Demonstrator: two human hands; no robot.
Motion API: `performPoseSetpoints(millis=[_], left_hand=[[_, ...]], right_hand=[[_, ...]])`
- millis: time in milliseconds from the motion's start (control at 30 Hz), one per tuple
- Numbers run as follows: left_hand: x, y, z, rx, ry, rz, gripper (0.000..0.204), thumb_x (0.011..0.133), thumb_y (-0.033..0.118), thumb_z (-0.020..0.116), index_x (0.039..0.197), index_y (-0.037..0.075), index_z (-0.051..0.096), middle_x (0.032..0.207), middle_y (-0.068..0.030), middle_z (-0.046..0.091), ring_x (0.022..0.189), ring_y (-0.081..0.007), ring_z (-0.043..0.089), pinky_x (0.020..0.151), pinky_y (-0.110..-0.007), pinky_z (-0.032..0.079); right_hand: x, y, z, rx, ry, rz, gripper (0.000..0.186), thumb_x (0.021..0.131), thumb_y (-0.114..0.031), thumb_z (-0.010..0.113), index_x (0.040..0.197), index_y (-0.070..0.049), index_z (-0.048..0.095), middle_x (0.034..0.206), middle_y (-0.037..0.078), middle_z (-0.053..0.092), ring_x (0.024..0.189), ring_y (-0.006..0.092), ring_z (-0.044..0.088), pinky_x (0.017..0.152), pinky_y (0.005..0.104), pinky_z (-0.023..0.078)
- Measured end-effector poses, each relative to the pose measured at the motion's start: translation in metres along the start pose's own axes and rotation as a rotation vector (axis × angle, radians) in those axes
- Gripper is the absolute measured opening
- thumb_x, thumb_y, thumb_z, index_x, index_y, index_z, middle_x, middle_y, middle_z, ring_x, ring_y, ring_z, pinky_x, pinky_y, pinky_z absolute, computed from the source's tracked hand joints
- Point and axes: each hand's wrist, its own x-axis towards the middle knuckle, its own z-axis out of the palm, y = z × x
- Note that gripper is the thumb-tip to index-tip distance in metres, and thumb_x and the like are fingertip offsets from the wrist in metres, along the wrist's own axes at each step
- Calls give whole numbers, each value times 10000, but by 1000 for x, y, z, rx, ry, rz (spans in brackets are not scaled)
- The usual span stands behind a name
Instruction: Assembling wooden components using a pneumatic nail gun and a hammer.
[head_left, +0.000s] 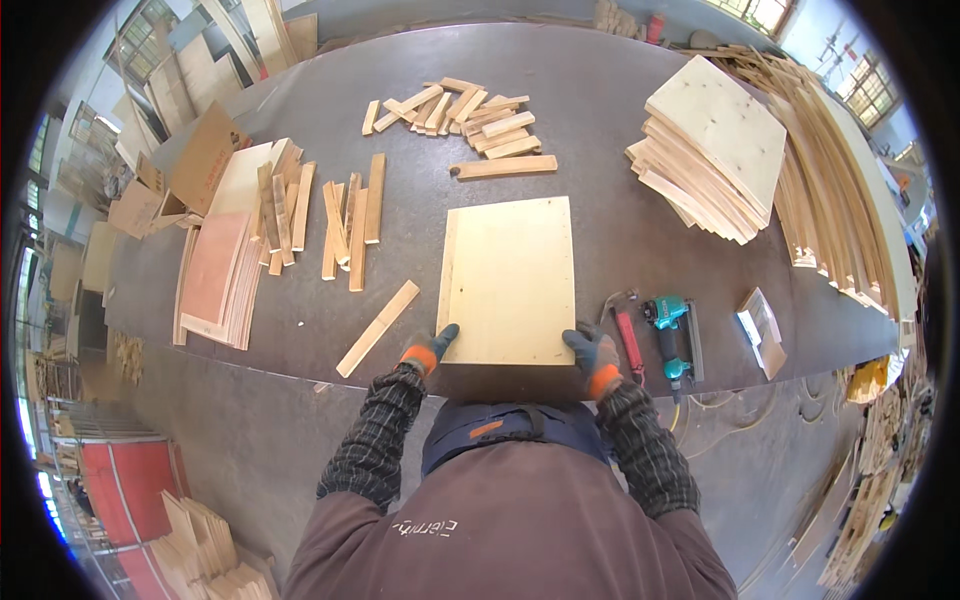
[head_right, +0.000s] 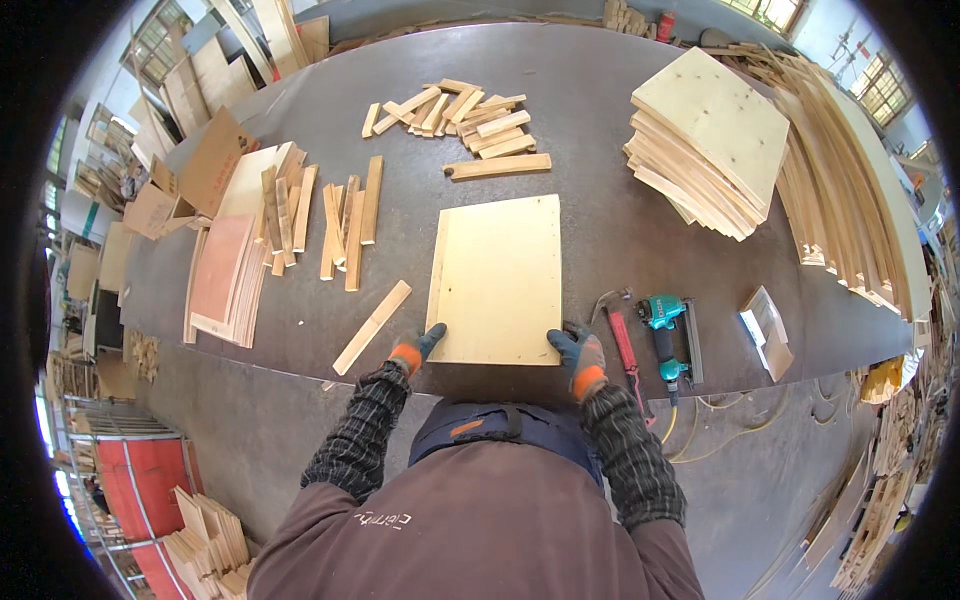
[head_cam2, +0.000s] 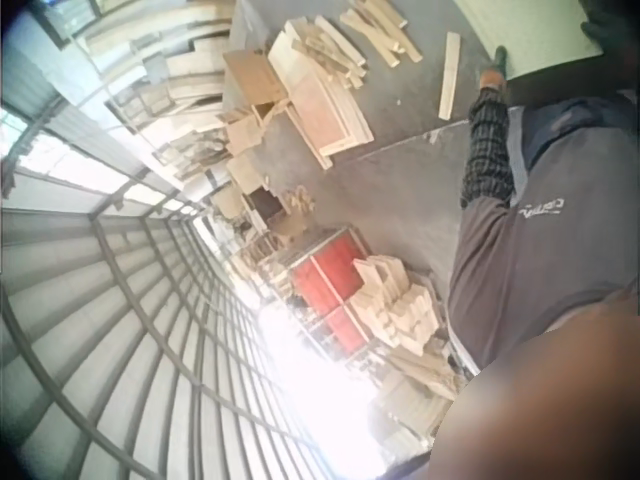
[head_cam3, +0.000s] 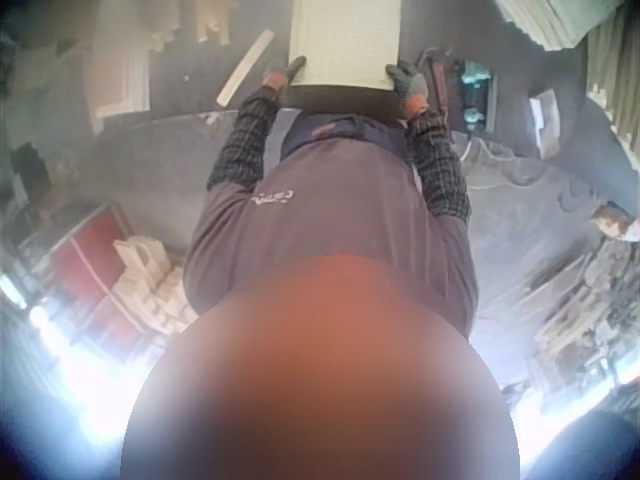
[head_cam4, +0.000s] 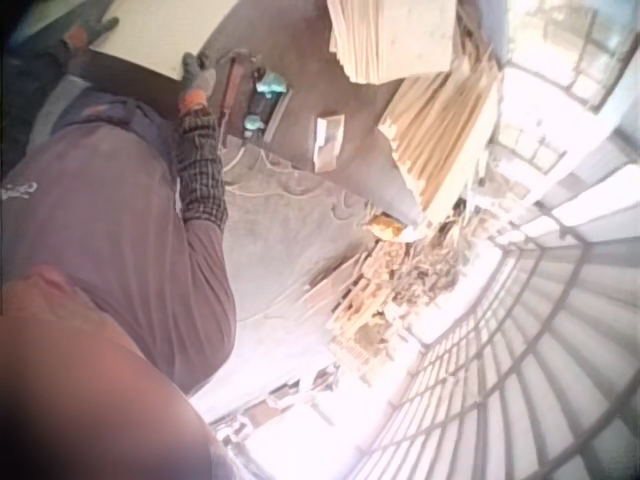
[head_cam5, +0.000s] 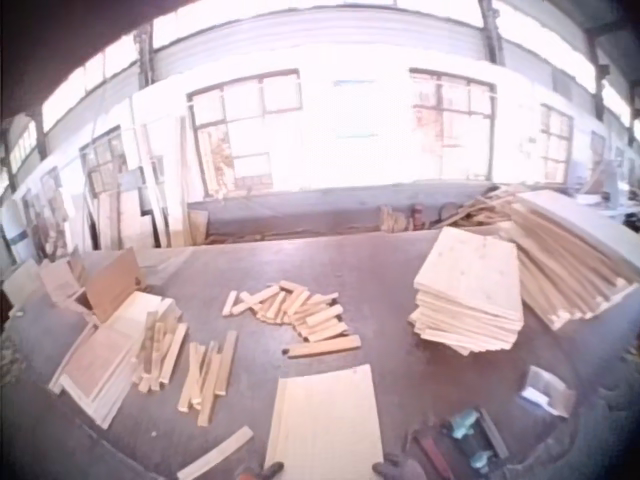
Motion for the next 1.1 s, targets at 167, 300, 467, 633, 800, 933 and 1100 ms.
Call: performPoseSetpoints(millis=[167, 300, 467, 633, 800, 933, 1100], left_hand=[[-36, 4, 28, -1264, -580, -235, 820, 1041, 664, 530, 1408, -63, 621, 1190, -213, 767, 1208, -315, 700, 1000, -433, 566], [-63, 30, 41, -179, -256, 1066, 726, 1059, 581, 555, 1415, -51, 596, 1057, -172, 777, 1042, -267, 740, 901, -388, 595], [-79, 47, 42, -356, -289, 919, 707, 1059, 557, 561, 1402, -61, 585, 1015, -179, 757, 979, -275, 728, 852, -391, 588], [-61, 72, 17, -546, -282, 751, 689, 1058, 532, 567, 1389, -72, 573, 972, -185, 738, 917, -283, 716, 802, -393, 581], [-56, 102, -3, -713, -272, 652, 671, 1058, 508, 573, 1376, -82, 562, 930, -192, 718, 855, -290, 704, 753, -396, 574], [-57, 140, -13, -831, -290, 627, 656, 1058, 488, 578, 1366, -91, 553, 896, -197, 702, 805, -296, 695, 713, -398, 569], [-55, 191, -20, -977, -455, 567, 639, 1057, 464, 584, 1353, -101, 542, 853, -204, 683, 742, -304, 683, 664, -401, 562]], right_hand=[[-117, -155, 45, 241, -285, -302, 471, 994, -166, 711, 1401, 46, 607, 1235, 168, 721, 1104, 205, 688, 975, 371, 564], [-160, -192, 84, -139, -578, -526, 643, 947, -301, 760, 1481, -9, 551, 1279, 252, 650, 1176, 421, 655, 1035, 463, 530], [-131, -130, 82, -327, -454, -518, 635, 920, -236, 776, 1475, -12, 564, 1297, 237, 655, 1171, 381, 656, 986, 461, 549], [-132, -138, 58, -410, -305, -576, 637, 895, -189, 785, 1463, 10, 574, 1258, 205, 680, 1155, 310, 670, 987, 432, 550], [-141, -137, 52, -278, -215, -532, 646, 873, -113, 787, 1469, 6, 565, 1253, 201, 675, 1122, 302, 686, 987, 419, 560], [-144, -145, 38, -296, -163, -594, 664, 918, -53, 706, 1546, 2, 498, 1261, 152, 676, 1131, 234, 666, 1029, 380, 529], [-152, -170, 15, -103, -49, -619, 696, 883, -23, 705, 1544, 20, 493, 1222, 155, 690, 1105, 240, 674, 997, 364, 540]])
